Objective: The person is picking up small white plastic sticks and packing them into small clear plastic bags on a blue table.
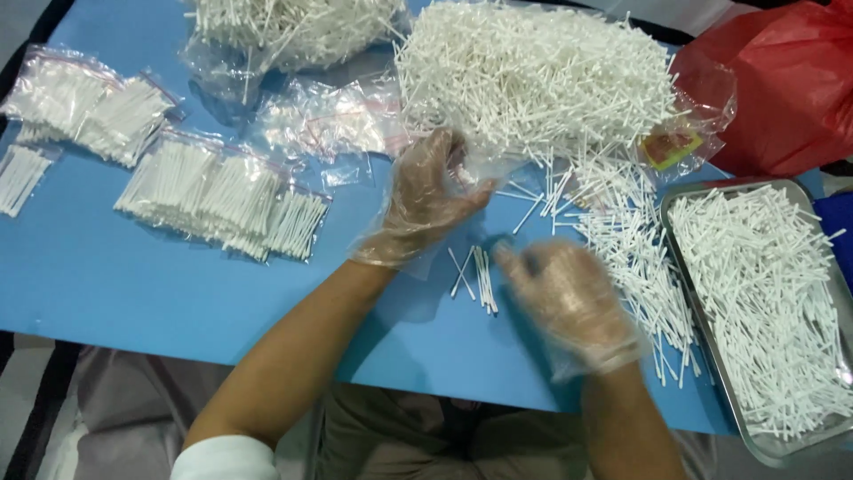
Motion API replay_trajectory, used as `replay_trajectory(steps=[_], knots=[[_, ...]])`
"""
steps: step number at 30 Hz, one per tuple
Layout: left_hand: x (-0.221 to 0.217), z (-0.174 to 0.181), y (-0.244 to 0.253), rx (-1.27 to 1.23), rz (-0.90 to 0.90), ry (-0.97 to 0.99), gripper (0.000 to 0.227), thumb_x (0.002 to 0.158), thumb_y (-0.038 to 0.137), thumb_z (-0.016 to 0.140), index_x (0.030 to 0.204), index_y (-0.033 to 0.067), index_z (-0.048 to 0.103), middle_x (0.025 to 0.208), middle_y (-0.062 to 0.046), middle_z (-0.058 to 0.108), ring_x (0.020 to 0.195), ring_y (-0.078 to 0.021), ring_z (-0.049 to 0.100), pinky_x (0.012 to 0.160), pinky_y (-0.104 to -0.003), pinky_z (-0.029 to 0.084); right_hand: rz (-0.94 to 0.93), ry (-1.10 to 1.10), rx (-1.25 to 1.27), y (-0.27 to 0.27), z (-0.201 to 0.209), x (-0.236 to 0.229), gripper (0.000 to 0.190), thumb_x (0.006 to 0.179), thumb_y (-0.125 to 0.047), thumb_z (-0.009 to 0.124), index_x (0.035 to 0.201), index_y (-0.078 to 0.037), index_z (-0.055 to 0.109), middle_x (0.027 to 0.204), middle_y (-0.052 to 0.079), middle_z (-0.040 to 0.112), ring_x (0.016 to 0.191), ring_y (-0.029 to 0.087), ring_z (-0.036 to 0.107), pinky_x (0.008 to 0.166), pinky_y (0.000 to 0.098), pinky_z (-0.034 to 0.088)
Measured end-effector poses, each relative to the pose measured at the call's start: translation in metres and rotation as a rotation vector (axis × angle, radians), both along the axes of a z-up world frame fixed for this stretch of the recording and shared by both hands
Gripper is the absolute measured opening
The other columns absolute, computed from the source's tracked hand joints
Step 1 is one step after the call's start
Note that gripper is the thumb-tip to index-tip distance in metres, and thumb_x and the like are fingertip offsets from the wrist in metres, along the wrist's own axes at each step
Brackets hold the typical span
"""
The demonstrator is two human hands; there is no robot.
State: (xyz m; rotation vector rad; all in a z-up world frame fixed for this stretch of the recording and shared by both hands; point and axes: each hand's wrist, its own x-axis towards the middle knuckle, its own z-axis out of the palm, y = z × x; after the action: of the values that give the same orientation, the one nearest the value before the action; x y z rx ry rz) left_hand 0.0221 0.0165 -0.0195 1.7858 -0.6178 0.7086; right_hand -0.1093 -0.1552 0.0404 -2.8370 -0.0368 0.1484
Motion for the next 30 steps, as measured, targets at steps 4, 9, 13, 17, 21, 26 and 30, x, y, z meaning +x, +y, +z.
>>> replay_trajectory(steps=[4, 9, 13, 17, 21, 26, 30], knots=[[-0.008, 0.002, 0.0, 0.066, 0.066, 0.009, 0.045, 0.076, 0.039, 0.086, 0.092, 0.01, 0.056, 0.073, -0.012, 0.059, 0.07, -0.034, 0.066, 0.066, -0.042, 0.053, -0.184, 0.013, -0.246, 0.048, -0.022, -0.013, 0.085, 0.088, -0.088, 0.052, 0.085, -0.003, 0.063, 0.071, 0.015, 0.069, 0.073, 0.031, 0.076, 0.056, 0.0399, 0.06], [-0.012, 0.005, -0.002, 0.07, 0.034, -0.016, 0.043, 0.079, 0.036, 0.086, 0.092, 0.0102, 0.054, 0.074, -0.013, 0.058, 0.073, -0.0355, 0.065, 0.068, -0.041, 0.054, -0.122, -0.002, -0.334, 0.041, -0.023, -0.012, 0.104, 0.085, -0.093, 0.045, 0.102, 0.007, 0.064, 0.089, 0.02, 0.066, 0.09, 0.037, 0.073, 0.07, 0.0474, 0.063], [-0.015, 0.009, 0.001, 0.056, -0.01, 0.01, 0.043, 0.081, 0.034, 0.086, 0.093, 0.0108, 0.052, 0.076, -0.011, 0.056, 0.073, -0.0349, 0.065, 0.069, -0.041, 0.052, -0.125, 0.085, -0.348, 0.063, -0.007, -0.011, 0.09, 0.084, -0.087, 0.059, 0.102, 0.002, 0.065, 0.089, 0.013, 0.064, 0.093, 0.032, 0.071, 0.069, 0.0438, 0.063], [-0.015, 0.012, 0.001, 0.053, -0.007, 0.013, 0.041, 0.081, 0.033, 0.085, 0.094, 0.0104, 0.053, 0.076, -0.011, 0.057, 0.074, -0.0354, 0.065, 0.067, -0.042, 0.052, 0.004, -0.201, -0.35, 0.052, -0.051, -0.012, 0.03, 0.09, -0.038, 0.072, 0.077, -0.012, 0.066, 0.074, 0.001, 0.057, 0.081, 0.022, 0.069, 0.059, 0.0285, 0.058], [-0.014, 0.013, 0.003, 0.064, -0.016, 0.012, 0.043, 0.08, 0.034, 0.085, 0.095, 0.0113, 0.052, 0.077, -0.01, 0.058, 0.076, -0.0354, 0.066, 0.069, -0.043, 0.052, 0.08, -0.513, -0.454, 0.045, -0.07, -0.01, 0.02, 0.088, -0.017, 0.076, 0.072, -0.017, 0.064, 0.064, -0.003, 0.055, 0.07, 0.016, 0.067, 0.05, 0.0215, 0.052], [-0.016, 0.011, 0.001, 0.048, 0.01, 0.047, 0.042, 0.079, 0.032, 0.086, 0.096, 0.0113, 0.055, 0.077, -0.01, 0.061, 0.076, -0.0346, 0.067, 0.071, -0.044, 0.053, 0.065, -0.607, -0.604, 0.052, -0.083, -0.007, 0.014, 0.086, -0.008, 0.068, 0.077, -0.014, 0.059, 0.071, -0.002, 0.051, 0.071, 0.017, 0.06, 0.055, 0.0245, 0.049], [-0.019, 0.016, 0.001, 0.073, 0.02, 0.052, 0.042, 0.077, 0.032, 0.087, 0.096, 0.0107, 0.056, 0.078, -0.011, 0.064, 0.076, -0.0359, 0.068, 0.071, -0.045, 0.053, 0.04, -0.613, -0.653, 0.054, -0.089, -0.007, 0.014, 0.087, -0.009, 0.068, 0.078, -0.015, 0.059, 0.073, -0.004, 0.05, 0.072, 0.016, 0.058, 0.057, 0.0268, 0.047]])
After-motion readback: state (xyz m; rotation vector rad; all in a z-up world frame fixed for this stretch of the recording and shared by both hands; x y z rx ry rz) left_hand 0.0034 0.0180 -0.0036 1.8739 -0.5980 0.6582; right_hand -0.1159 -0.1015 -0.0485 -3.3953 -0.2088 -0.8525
